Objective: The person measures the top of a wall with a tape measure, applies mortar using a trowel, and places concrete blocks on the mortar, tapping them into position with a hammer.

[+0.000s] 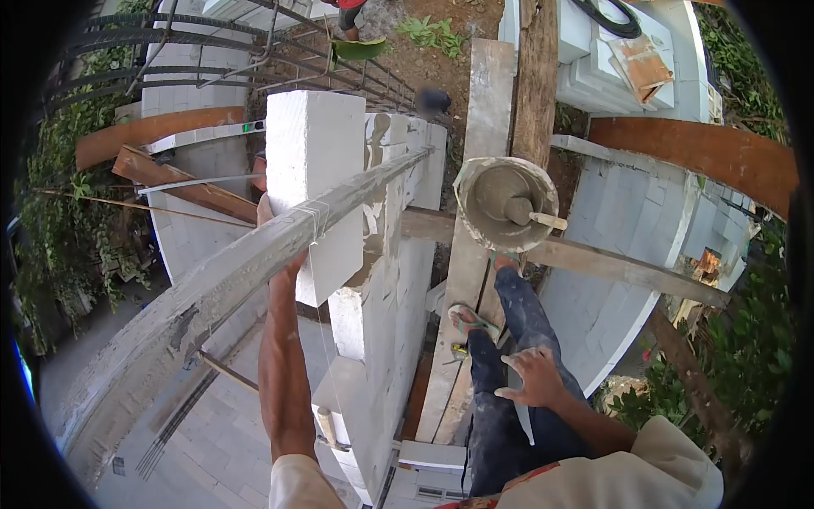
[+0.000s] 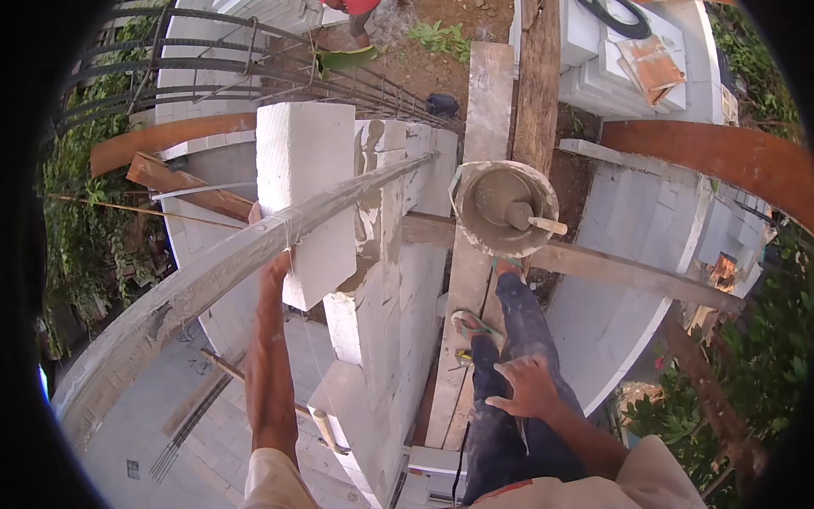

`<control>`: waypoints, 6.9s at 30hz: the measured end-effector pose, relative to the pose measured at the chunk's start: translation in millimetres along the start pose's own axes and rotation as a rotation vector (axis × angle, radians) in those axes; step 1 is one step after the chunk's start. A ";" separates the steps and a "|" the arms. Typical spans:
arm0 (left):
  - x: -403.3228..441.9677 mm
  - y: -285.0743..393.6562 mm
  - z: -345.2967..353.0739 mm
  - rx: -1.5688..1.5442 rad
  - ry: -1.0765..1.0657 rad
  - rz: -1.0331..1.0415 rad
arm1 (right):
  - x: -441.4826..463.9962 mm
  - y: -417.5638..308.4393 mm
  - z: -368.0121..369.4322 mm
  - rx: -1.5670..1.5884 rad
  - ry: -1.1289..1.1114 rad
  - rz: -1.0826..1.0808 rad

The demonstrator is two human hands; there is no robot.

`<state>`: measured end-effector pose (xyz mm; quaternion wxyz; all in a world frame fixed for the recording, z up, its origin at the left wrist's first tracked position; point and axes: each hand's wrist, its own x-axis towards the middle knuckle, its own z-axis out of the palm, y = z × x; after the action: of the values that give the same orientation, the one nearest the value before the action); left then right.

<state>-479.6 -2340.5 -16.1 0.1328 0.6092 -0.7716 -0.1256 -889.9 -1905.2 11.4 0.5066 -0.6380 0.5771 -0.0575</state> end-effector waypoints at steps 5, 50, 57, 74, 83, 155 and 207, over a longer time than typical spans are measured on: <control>-0.6 10.7 33.6 -0.073 -0.158 -0.139 | 2.3 1.9 -0.2 -0.001 -0.019 0.014; -20.1 38.2 76.8 0.041 -0.604 -0.442 | 16.8 -11.5 21.9 -0.005 -0.033 0.059; -29.4 26.7 85.6 0.083 -0.481 -0.356 | 10.6 -13.0 21.4 -0.028 -0.004 0.033; -38.7 -7.4 93.1 -0.083 -0.406 -0.151 | -39.2 -23.2 78.2 -0.107 0.047 0.050; -130.8 12.1 -68.7 -0.604 0.119 -0.547 | -54.8 -4.0 109.6 -0.417 -0.045 0.076; -494.8 119.5 -86.2 -0.565 -0.460 -0.874 | -34.4 -202.1 -48.9 0.215 -0.036 0.580; -213.6 10.0 70.6 -0.123 0.003 -0.611 | 323.9 -120.8 -27.5 -0.224 0.036 0.025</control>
<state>-466.5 -2128.0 -89.5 0.1267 0.8041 -0.5434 -0.2052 -720.1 -2200.2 -54.8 0.4223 -0.6822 0.5969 0.0024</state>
